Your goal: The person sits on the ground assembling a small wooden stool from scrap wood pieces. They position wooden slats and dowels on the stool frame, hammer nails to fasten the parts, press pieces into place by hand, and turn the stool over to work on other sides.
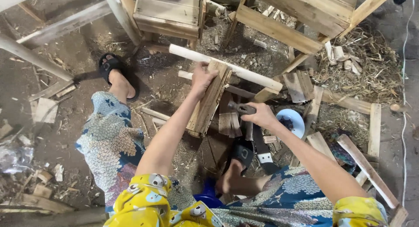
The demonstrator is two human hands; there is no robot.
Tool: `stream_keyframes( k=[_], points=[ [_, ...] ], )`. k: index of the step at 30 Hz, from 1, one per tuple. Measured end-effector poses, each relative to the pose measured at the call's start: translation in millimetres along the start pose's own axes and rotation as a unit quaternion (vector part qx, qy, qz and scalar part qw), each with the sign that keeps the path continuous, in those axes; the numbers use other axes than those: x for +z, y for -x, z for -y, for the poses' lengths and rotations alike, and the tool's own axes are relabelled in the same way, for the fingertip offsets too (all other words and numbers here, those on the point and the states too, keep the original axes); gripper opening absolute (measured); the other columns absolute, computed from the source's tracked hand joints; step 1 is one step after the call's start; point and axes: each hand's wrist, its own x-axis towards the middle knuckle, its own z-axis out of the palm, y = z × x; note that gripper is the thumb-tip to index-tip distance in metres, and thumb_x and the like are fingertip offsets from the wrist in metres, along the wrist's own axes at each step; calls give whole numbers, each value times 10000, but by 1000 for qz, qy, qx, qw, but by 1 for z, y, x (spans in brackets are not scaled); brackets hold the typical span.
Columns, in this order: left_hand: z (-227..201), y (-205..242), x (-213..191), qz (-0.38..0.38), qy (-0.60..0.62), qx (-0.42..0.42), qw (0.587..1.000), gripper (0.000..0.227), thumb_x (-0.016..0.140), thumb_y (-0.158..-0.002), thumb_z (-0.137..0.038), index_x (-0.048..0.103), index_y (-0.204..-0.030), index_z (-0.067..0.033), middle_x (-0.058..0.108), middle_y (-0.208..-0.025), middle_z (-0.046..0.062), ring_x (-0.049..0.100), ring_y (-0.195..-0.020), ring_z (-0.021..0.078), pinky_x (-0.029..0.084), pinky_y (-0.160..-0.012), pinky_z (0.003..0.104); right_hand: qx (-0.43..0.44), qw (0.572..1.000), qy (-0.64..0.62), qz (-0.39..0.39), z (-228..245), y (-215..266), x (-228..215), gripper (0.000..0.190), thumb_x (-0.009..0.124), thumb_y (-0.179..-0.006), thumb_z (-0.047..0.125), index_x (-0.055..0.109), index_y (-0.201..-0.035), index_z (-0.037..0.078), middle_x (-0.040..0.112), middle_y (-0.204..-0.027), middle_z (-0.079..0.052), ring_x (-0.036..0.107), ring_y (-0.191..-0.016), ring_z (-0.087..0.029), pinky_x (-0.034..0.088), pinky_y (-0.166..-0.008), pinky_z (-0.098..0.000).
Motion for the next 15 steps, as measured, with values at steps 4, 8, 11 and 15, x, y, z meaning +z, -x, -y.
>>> stream_keyframes(
  k=[4, 8, 11, 15],
  points=[
    [4, 2, 4, 5, -35, 6, 999, 562, 747, -728, -363, 546, -1218, -176, 663, -1050, 173, 604, -1086, 341, 448, -959, 456, 41, 994, -102, -1, -27, -23, 20, 479, 845, -573, 190, 714, -1033, 170, 668, -882, -73, 621, -766, -181, 521, -612, -269],
    [34, -28, 11, 4, 5, -8, 1000, 456, 739, -720, -340, 615, -1145, -229, 695, -966, 116, 635, -1028, 302, 484, -905, 411, -1, 981, -189, 31, -43, -36, 34, 522, 869, -560, 123, 704, -1054, 146, 601, -917, -51, 562, -809, -138, 484, -589, -211],
    [24, -22, 10, 18, 137, -72, 988, 459, 708, -735, -321, 630, -1126, -95, 685, -978, 175, 644, -1005, 329, 482, -884, 441, -124, 982, -133, 41, -75, -57, 34, 603, 900, -551, 189, 660, -1095, 86, 539, -1178, -109, 488, -1111, -236, 309, -961, -344],
    [11, -7, 9, -10, 110, -57, 992, 376, 633, -732, -249, 675, -1058, -67, 675, -956, 164, 626, -1017, 330, 459, -886, 466, -38, 977, -199, 71, -23, -22, 31, 598, 871, -584, 177, 641, -1133, 112, 544, -1001, -60, 512, -932, -174, 413, -788, -240]
  ],
)
